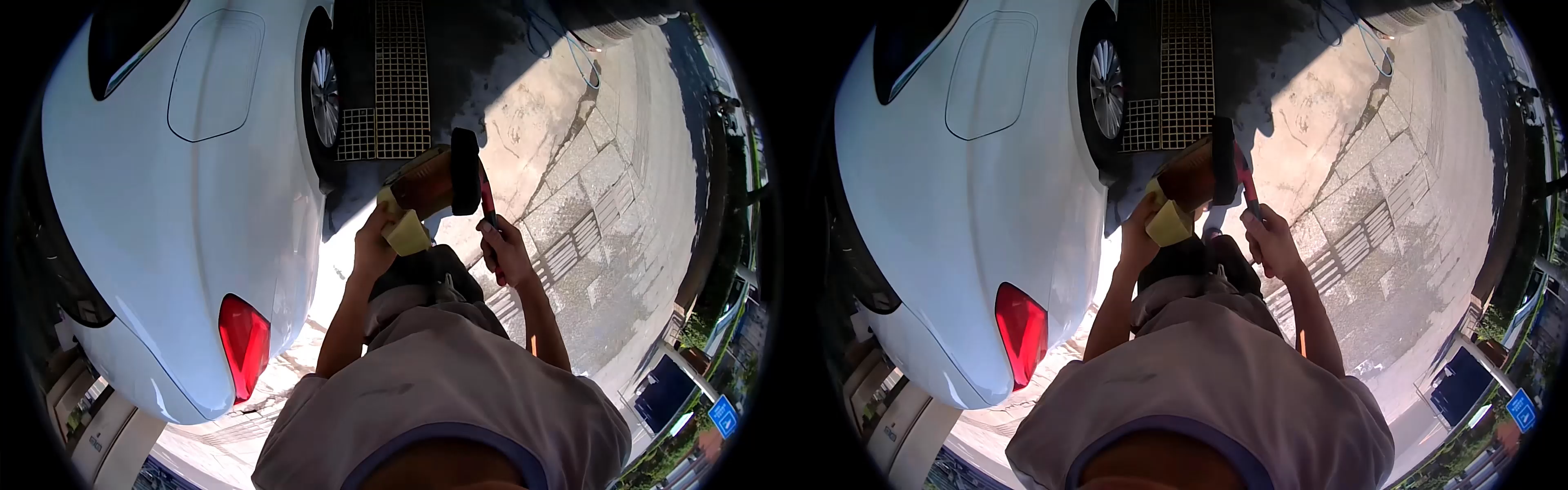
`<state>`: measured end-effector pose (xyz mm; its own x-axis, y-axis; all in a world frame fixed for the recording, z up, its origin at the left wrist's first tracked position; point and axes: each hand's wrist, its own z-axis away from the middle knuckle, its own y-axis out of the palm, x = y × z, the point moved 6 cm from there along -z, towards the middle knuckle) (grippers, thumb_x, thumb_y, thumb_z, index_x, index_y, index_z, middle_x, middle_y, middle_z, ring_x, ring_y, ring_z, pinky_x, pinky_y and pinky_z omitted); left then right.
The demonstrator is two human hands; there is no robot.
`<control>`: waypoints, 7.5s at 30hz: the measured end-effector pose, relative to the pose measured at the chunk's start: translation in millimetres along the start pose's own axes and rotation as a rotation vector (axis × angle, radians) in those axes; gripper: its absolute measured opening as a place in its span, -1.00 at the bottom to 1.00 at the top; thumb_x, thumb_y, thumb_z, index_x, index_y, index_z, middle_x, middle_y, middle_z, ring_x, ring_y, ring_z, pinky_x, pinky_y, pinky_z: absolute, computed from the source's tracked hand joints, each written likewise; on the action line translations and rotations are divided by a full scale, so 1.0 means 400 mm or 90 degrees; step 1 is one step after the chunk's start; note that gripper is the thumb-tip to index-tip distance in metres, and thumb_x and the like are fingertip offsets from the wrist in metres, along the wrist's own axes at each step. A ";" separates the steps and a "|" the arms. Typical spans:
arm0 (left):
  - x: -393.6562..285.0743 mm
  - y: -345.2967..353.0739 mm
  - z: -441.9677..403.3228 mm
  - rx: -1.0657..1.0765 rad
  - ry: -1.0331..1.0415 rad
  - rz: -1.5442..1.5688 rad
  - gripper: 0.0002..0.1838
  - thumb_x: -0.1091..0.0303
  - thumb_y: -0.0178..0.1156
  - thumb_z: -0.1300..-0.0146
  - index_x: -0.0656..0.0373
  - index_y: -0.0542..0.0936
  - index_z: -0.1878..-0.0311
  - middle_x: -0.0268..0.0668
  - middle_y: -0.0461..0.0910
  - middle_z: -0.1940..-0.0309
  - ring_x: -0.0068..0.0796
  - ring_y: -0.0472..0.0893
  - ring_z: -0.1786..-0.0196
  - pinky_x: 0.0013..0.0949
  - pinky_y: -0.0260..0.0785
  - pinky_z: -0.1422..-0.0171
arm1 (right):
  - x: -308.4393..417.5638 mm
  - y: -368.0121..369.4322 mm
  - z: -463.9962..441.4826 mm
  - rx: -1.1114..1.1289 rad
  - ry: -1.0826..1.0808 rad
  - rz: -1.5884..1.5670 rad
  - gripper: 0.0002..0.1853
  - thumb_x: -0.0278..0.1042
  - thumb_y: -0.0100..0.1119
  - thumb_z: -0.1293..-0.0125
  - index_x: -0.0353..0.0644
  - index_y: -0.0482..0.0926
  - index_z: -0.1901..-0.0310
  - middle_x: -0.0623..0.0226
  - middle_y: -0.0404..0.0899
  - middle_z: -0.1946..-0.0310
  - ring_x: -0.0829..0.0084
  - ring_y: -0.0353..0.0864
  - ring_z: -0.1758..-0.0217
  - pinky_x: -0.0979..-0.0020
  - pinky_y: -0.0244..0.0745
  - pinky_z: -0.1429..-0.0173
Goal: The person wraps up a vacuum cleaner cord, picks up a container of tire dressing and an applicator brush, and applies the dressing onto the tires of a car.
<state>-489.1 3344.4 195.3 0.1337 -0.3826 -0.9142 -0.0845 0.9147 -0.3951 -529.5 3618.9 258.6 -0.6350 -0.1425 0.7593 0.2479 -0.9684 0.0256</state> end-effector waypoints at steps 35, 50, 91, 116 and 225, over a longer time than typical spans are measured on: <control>0.974 0.716 -0.321 -0.529 -0.547 0.065 -0.42 0.54 0.28 -0.34 0.34 0.52 -0.44 0.14 0.69 -0.23 -0.02 0.73 -0.26 -0.15 0.58 -0.28 | -0.036 0.093 -1.541 0.699 -0.015 0.653 -0.56 0.04 0.33 -0.50 -0.27 0.61 0.05 0.28 0.54 0.27 0.41 0.58 0.10 0.26 0.49 -0.06; 1.249 0.853 -0.303 -0.569 -0.566 0.084 -0.40 0.53 0.36 -0.29 0.27 0.52 -0.42 0.09 0.71 -0.19 0.01 0.73 -0.25 -0.10 0.62 -0.26 | -0.128 0.300 -1.593 0.701 -0.224 0.425 -0.70 -0.09 0.39 -0.50 -0.15 0.57 0.08 0.54 0.50 0.48 0.71 0.42 0.51 0.51 0.34 0.42; 0.924 0.894 -0.334 -0.675 -0.695 0.075 0.27 0.22 0.66 0.00 -0.04 0.06 -0.73 0.18 0.28 -0.55 0.27 0.32 -0.55 0.23 0.21 -0.58 | 0.001 0.373 -1.423 0.512 -0.343 0.377 -0.67 -0.08 -0.03 -0.68 -0.17 0.49 -0.17 0.45 0.40 0.39 0.60 0.39 0.47 0.48 0.39 0.36; 1.228 0.813 -0.346 -0.556 -0.384 -0.067 -0.49 0.38 0.49 -0.12 0.17 0.68 -0.18 0.03 0.72 -0.11 0.05 0.73 -0.12 -0.16 0.61 -0.25 | -0.622 0.532 -1.661 0.708 -1.074 0.784 -0.39 -0.15 0.28 -0.50 -0.29 0.43 -0.46 0.04 0.72 0.32 0.19 0.80 0.40 0.20 0.72 0.37; 1.250 0.897 -0.159 -0.582 -0.667 0.088 -0.62 0.36 0.54 -0.08 0.37 0.72 0.08 -0.09 0.81 0.22 -0.42 0.69 0.22 -0.26 0.59 0.00 | 0.094 0.417 -2.276 0.100 -0.738 0.444 -0.33 0.19 0.09 -0.59 -0.07 0.33 -0.52 -0.06 0.71 0.20 -0.15 0.77 0.17 -0.05 0.71 0.13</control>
<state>-515.2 3473.1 -409.3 0.7045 0.3481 -0.6185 -0.7093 0.3741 -0.5974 -1178.3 3265.8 -300.6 0.6099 -0.2605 0.7484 0.3911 -0.7224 -0.5702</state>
